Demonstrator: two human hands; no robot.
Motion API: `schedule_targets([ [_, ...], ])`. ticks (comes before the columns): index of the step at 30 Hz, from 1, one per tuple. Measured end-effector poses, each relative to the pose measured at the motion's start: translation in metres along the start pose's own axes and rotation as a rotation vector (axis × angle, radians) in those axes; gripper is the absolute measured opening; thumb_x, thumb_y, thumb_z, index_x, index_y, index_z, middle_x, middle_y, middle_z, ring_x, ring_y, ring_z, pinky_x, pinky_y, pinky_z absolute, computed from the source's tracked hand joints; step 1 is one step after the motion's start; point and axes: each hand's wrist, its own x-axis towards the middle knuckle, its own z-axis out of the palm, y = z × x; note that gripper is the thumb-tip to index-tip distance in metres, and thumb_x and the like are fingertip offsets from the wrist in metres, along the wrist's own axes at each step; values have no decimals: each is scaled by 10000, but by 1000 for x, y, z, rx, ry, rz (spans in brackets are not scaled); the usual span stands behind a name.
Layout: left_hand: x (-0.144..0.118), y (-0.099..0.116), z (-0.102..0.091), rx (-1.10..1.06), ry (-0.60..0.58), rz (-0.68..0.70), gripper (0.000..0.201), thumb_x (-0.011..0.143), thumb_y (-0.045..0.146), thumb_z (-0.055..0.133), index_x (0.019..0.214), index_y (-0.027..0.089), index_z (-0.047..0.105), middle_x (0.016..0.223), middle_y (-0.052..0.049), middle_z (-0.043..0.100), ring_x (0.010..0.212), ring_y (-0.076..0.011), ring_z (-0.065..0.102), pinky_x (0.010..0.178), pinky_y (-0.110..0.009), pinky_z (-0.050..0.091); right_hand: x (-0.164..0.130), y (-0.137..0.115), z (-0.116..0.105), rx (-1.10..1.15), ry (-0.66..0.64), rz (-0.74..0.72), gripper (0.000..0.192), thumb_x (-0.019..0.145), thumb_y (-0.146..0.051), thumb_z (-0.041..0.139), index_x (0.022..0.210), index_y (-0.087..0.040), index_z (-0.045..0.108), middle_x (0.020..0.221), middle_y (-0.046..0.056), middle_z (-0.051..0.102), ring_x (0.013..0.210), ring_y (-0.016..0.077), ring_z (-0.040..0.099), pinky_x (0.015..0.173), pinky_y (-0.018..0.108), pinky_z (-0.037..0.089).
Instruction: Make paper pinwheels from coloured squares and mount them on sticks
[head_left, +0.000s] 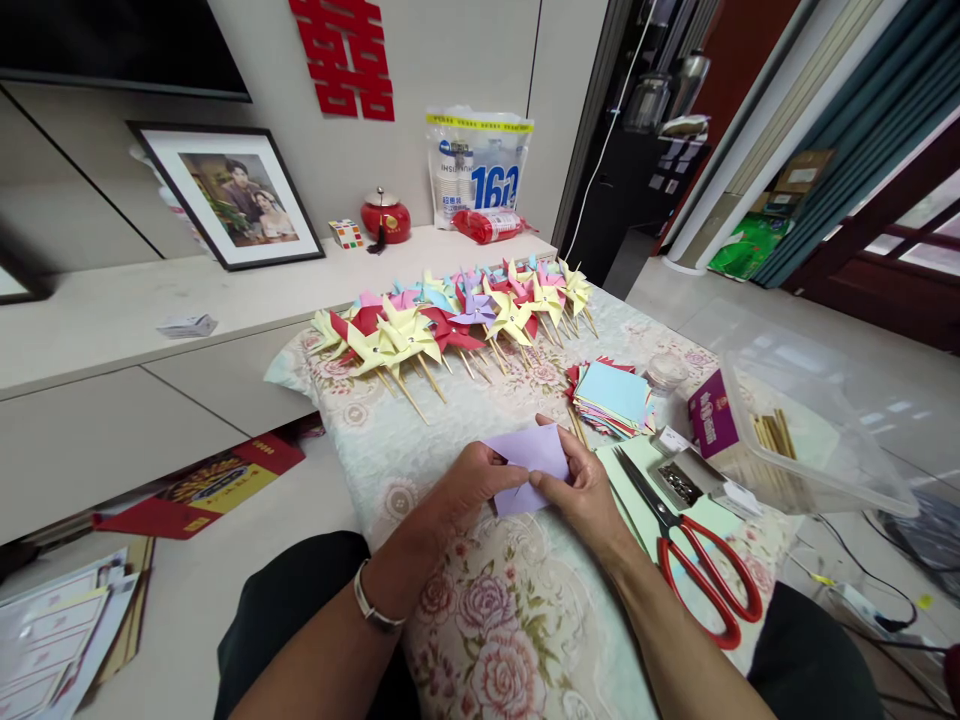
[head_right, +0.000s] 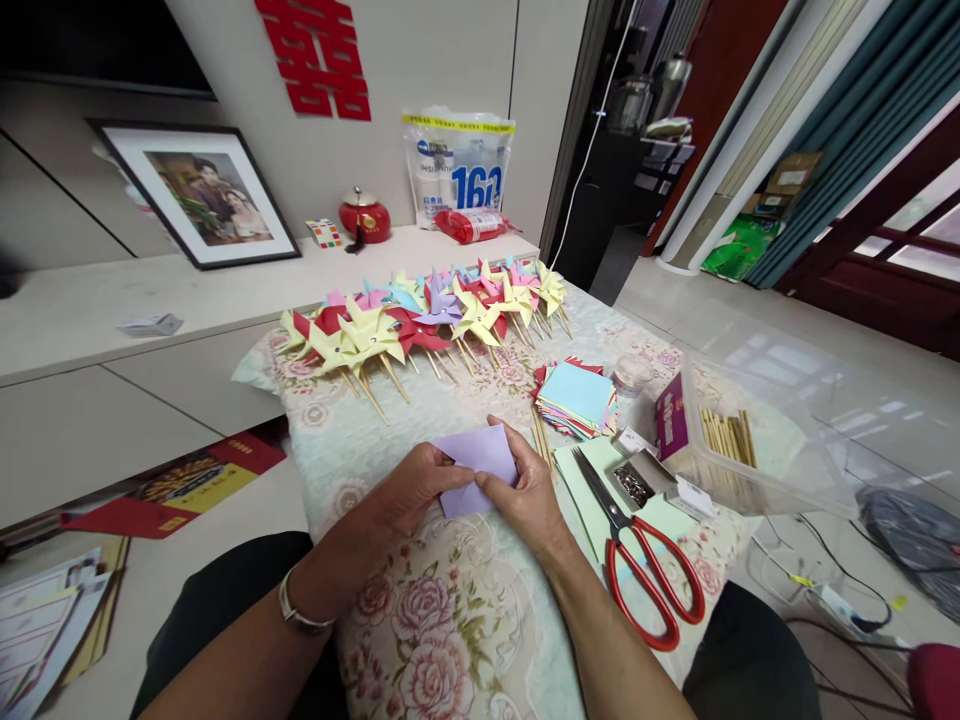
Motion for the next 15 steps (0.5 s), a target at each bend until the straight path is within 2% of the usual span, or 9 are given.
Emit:
schedule_targets([
  [4,-2,10,-1,-26,12,41,282,608,220,739,881,154,754,761,-44,740,711,-198,653,697,-299,499,2,-2,-3,142,-29,-24,648,780,-286,769,1382,-269,529,1142,44,693,985,216,646,825,340,506],
  [8,-5,20,-5,-10,72,55,205,587,228,723,782,164,736,703,-28,722,680,-192,647,677,-298,503,6,2,-8,146,78,-189,497,823,-275,744,1302,-295,613,1039,26,681,876,166,622,791,320,492],
  [12,-6,21,-9,40,186,58,113,591,228,706,687,169,700,621,-11,677,599,-179,620,569,-270,465,4,2,-10,-121,180,-403,379,870,-245,693,1242,-310,656,1038,39,652,901,186,600,821,367,483],
  [15,-6,18,-10,59,228,81,100,602,217,687,691,171,699,615,-3,667,569,-165,603,532,-255,436,0,-5,-8,-451,158,-614,293,878,-190,668,1157,-278,680,981,54,659,911,219,597,805,396,472],
])
